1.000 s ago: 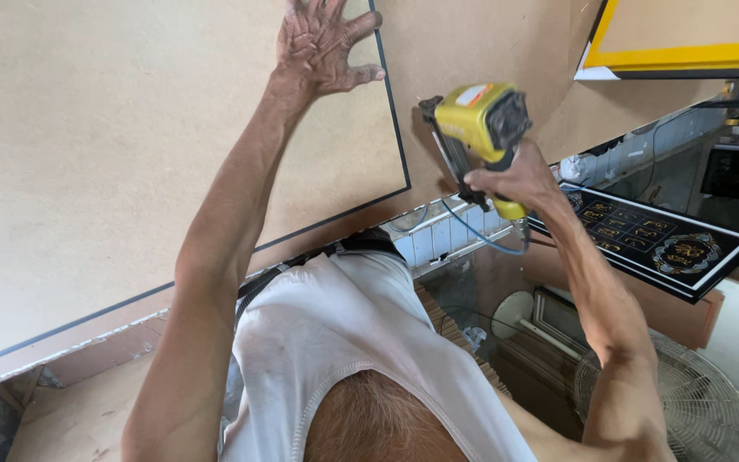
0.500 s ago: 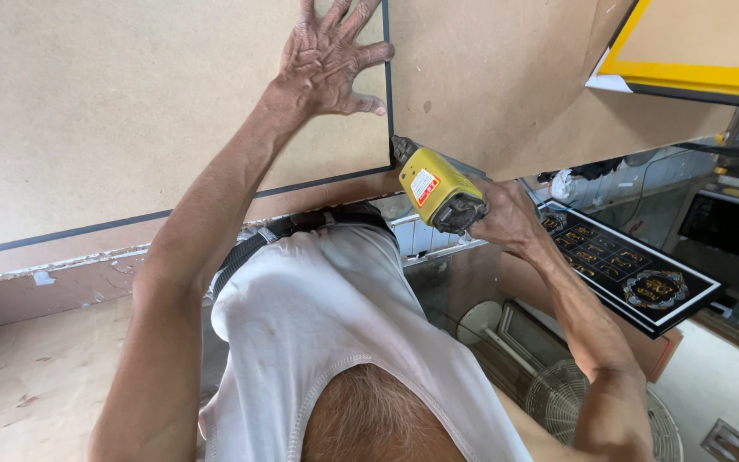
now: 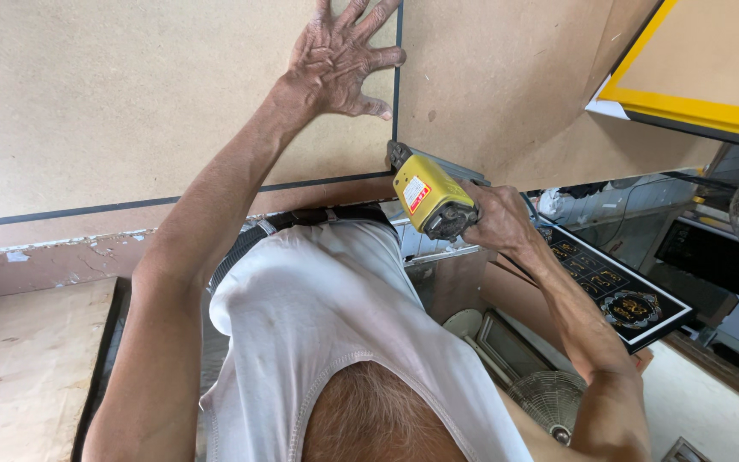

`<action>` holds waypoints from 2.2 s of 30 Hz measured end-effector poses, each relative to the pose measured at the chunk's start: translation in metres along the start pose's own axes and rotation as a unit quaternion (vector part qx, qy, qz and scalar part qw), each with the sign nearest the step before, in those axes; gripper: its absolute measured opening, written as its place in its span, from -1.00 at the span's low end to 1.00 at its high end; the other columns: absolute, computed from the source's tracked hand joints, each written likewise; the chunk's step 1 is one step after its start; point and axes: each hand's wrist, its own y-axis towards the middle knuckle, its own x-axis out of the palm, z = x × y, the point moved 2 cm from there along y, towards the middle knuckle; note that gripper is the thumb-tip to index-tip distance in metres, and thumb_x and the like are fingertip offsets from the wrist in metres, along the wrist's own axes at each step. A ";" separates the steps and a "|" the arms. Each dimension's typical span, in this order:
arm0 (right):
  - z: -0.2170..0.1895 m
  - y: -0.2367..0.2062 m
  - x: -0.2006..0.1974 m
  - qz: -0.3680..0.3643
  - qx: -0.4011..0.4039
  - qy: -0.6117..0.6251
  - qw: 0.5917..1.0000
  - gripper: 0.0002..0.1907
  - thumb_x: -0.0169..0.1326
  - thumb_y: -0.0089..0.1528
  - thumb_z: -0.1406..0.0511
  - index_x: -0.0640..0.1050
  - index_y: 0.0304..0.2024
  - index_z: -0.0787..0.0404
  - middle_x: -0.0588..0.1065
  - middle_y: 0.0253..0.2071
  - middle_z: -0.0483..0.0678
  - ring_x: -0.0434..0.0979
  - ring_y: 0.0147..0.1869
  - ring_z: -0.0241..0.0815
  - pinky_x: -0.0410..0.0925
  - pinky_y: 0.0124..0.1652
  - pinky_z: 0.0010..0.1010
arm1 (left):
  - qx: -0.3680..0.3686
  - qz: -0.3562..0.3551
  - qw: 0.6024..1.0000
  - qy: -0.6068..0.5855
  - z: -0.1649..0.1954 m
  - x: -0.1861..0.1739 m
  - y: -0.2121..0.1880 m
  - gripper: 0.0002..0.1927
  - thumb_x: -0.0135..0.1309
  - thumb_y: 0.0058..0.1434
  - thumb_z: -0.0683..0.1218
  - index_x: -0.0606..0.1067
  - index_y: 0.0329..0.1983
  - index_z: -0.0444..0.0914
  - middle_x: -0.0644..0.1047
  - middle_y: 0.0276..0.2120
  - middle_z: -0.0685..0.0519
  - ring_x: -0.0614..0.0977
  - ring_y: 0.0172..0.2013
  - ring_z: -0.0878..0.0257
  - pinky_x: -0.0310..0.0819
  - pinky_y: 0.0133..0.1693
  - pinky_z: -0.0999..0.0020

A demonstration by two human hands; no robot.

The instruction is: The person wipes a framed glass panel with a cloth, trims the edge of a black embroidered fabric panel with a utility knife, and lays a hardboard backing over the frame. They then align the backing and drive staples along the frame edge using a pneumatic nail gun to secure the backing in place.

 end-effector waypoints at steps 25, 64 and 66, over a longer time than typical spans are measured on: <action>0.016 0.063 -0.055 0.049 0.022 -0.037 0.998 -0.45 0.30 -0.04 0.30 0.58 0.03 0.25 0.58 -0.36 0.25 0.63 -0.30 0.24 0.48 -0.28 -0.06 | 0.002 0.089 0.991 0.098 -0.060 -0.046 0.065 -0.49 -0.13 0.42 0.51 0.47 0.25 0.26 0.07 0.58 0.03 -0.03 0.55 0.06 -0.36 0.42 -0.26; 0.029 0.211 -0.148 0.068 -0.017 -0.060 0.996 -0.38 0.36 0.06 0.22 0.55 0.12 0.39 0.57 -0.26 0.28 0.67 -0.19 0.15 0.51 -0.20 -0.17 | -0.053 0.185 0.976 0.104 -0.137 -0.062 0.144 -0.76 -0.03 0.50 0.13 0.57 0.12 0.35 0.38 0.20 0.04 0.27 0.27 0.12 0.18 0.13 -0.03; 0.031 0.222 -0.156 0.070 -0.035 -0.046 0.996 -0.39 0.34 0.07 0.23 0.55 0.14 0.36 0.58 -0.23 0.26 0.67 -0.15 0.15 0.51 -0.19 -0.17 | -0.050 0.182 0.977 0.104 -0.137 -0.059 0.146 -0.75 -0.02 0.51 0.07 0.56 0.10 0.37 0.33 0.28 0.07 0.21 0.33 0.15 0.10 0.19 -0.07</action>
